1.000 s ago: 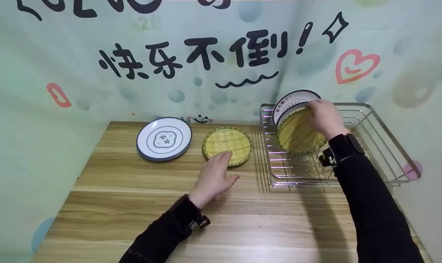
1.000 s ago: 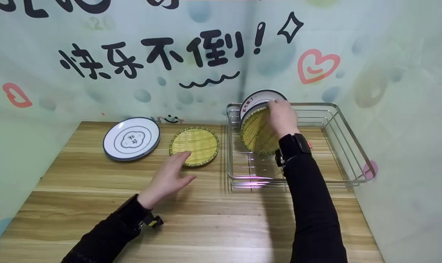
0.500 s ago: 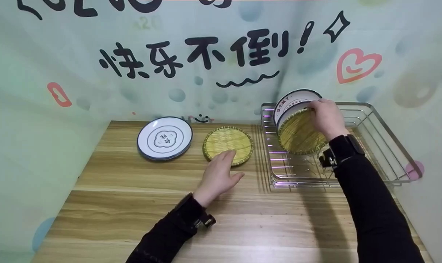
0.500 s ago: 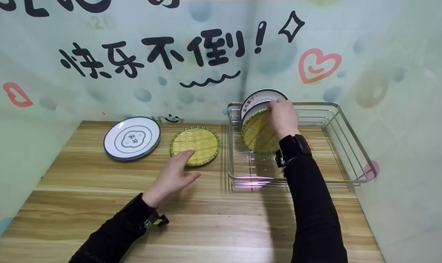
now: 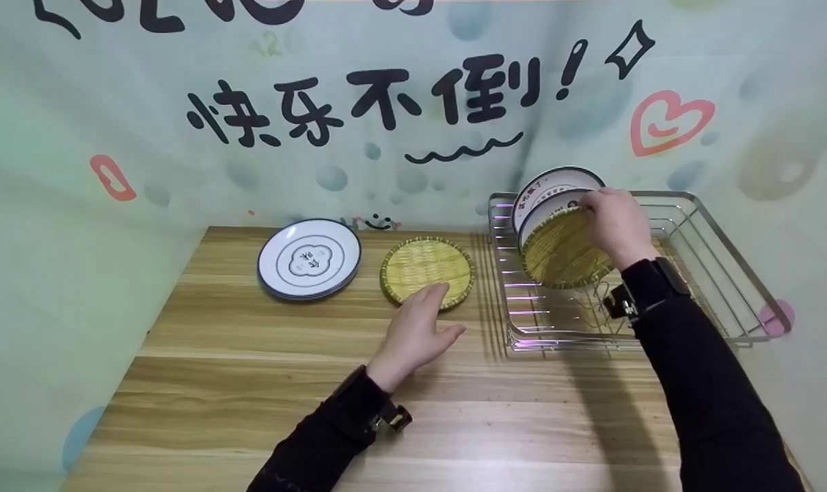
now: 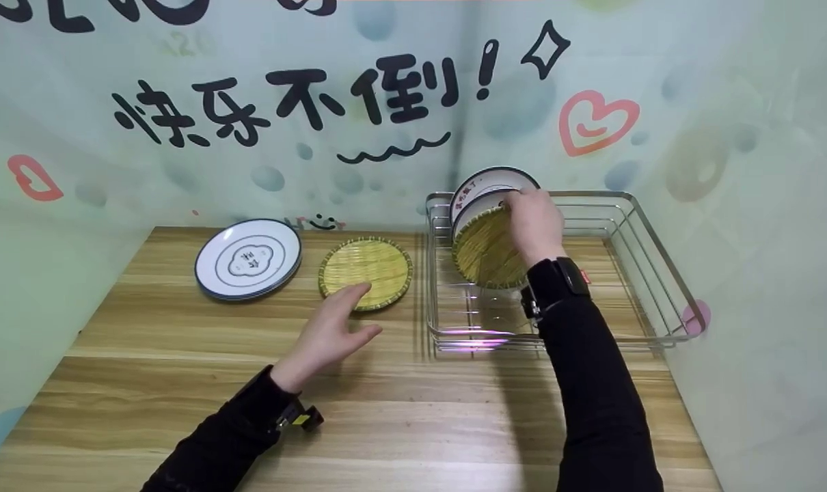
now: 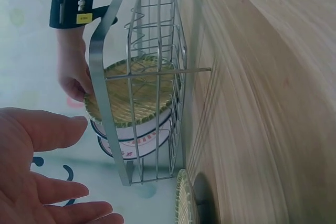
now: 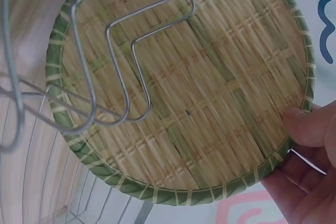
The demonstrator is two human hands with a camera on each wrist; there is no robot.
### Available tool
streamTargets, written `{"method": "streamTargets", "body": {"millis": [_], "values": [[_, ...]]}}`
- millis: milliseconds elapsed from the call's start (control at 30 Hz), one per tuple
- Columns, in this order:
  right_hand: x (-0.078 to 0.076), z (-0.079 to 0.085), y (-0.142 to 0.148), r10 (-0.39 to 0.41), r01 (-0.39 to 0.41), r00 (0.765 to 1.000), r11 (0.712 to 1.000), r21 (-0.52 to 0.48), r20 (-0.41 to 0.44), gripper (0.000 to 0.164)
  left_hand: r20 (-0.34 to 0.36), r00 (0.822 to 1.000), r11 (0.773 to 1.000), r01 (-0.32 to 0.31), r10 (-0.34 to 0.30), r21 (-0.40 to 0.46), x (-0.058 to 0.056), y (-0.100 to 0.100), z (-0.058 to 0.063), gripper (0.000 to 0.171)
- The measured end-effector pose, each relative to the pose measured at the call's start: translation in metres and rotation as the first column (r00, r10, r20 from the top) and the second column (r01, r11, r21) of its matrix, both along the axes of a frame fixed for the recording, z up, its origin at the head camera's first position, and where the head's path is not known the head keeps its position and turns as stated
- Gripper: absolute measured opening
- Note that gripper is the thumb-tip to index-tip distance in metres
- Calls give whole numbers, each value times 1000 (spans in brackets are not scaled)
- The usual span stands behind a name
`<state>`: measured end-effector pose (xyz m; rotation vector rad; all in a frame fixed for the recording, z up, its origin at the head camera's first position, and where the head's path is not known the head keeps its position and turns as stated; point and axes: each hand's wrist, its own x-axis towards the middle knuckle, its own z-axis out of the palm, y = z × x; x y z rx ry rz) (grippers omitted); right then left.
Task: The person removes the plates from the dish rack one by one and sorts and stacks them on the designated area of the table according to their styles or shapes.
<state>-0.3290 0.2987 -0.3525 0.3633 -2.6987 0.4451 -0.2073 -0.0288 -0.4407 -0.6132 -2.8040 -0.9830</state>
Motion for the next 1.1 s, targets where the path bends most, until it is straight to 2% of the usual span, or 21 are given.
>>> {"method": "streamTargets", "body": {"millis": [167,500,767,967,1100], "values": [[7,6,0,4,-5,999,1000,-22,-37,19,6,1000,1000,-1,1,9,2,3,1,75],[15,13,-1,9,-21,986,997,-70,-165,15,-15,1000,999,6,-6,45,0,10,5,74],[15,15,0,-4,-28,950,995,-97,-313,13,-73,997,995,15,-8,99,-3,11,7,70],[18,22,-4,24,-70,918,992,-102,-395,12,-52,999,990,-3,10,139,-5,14,13,72],[23,27,-6,38,-89,909,991,-104,-416,13,-36,999,988,-17,23,156,-7,17,15,72]]}}
